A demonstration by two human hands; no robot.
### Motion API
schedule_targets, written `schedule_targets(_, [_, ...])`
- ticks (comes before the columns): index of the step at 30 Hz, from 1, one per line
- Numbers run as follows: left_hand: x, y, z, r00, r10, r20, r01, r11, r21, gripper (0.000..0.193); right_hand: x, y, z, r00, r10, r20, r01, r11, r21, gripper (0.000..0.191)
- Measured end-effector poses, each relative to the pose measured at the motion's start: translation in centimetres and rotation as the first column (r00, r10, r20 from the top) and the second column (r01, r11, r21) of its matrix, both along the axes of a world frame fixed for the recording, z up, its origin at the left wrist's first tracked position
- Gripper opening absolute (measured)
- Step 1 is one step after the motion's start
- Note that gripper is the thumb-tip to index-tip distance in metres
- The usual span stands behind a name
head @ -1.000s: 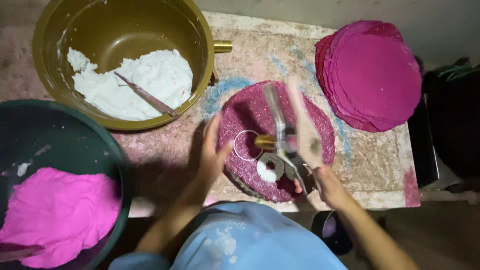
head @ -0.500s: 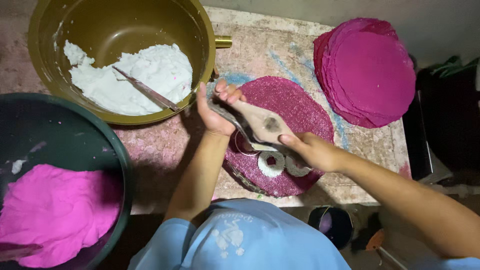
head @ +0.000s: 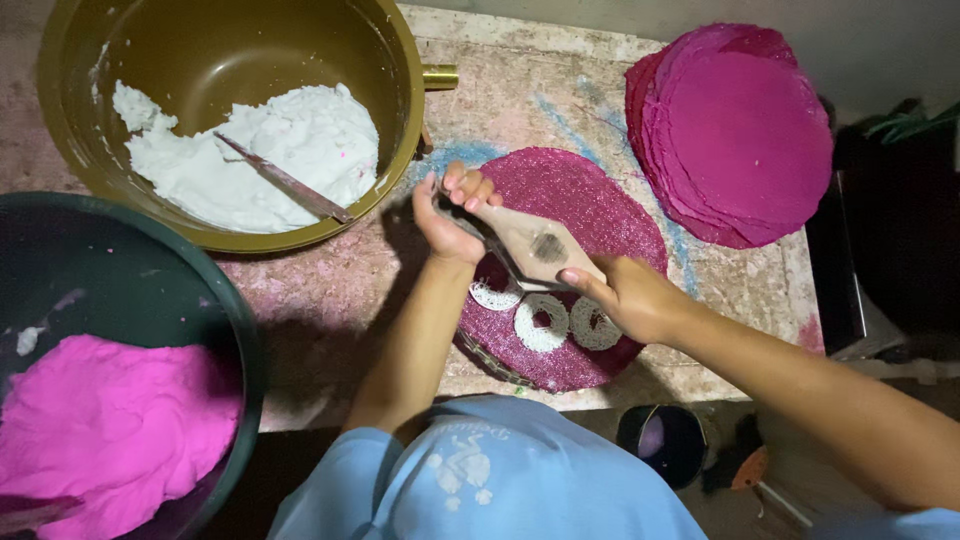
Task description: The person presses white paste rings onto pink glittery craft discs using a wooden hand-mold tool, placing each pressed ring in a circular pattern on the disc. They then add pink paste centers to the rings, load more paste into the mold from bowls, and set finished discs aside with a stack of plain discs.
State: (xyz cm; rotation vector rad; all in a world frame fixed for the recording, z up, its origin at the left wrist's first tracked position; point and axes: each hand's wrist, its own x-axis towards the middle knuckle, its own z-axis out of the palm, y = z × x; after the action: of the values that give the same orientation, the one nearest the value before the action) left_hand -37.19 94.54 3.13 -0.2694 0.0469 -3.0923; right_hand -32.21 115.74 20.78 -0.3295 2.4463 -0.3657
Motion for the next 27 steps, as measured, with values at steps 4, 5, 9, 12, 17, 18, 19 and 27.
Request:
schedule_targets(4, [-1.1,-1.8,1.4,0.999,0.007,-0.038,-0.01,0.996,-0.086,0.034,-0.2,-0.7,-0.8,0.995,0.011,-0.097,-0.02,0.995,-0.099,0.078])
schedule_targets(5, [-1.1,-2.3,1.7,0.999,0.012,-0.047,-0.017,0.994,-0.107,0.035,-0.2,-1.0,-1.2,0.994,0.015,-0.109,-0.032,0.987,-0.155,0.078])
schedule_targets(9, [-0.1,-3.8,2.5,0.999,0.052,0.015,-0.05,0.987,-0.15,0.037,0.1,-1.8,-2.8,0.998,0.022,-0.057,-0.035,0.967,-0.251,0.077])
schedule_targets(12, [1.1,-4.0,2.1,0.993,0.085,0.076,-0.071,0.983,-0.169,0.038,0.4,-1.7,-3.8,0.997,-0.024,0.067,0.032,0.992,-0.121,0.075])
schedule_targets(17, [1.9,-1.2,-0.4,0.981,0.046,0.189,-0.035,0.998,-0.059,0.038,0.3,0.2,-3.9,0.989,-0.009,0.146,0.011,1.0,-0.013,0.078])
schedule_targets(18, [1.5,-0.4,-0.9,0.989,0.038,0.144,-0.033,0.999,-0.04,0.036,0.0,0.7,-3.7,0.987,-0.021,0.16,0.017,1.0,0.023,0.078])
schedule_targets(19, [1.1,0.3,-1.4,0.995,0.031,0.098,-0.029,0.999,-0.02,0.034,-0.3,1.3,-3.5,0.995,-0.016,0.098,0.014,1.0,0.023,0.076])
schedule_targets(27, [1.8,-1.5,-0.3,0.985,-0.024,0.174,0.146,0.662,-0.735,0.068,-2.4,5.4,-3.2,0.98,-0.193,-0.039,0.176,0.946,-0.272,0.069])
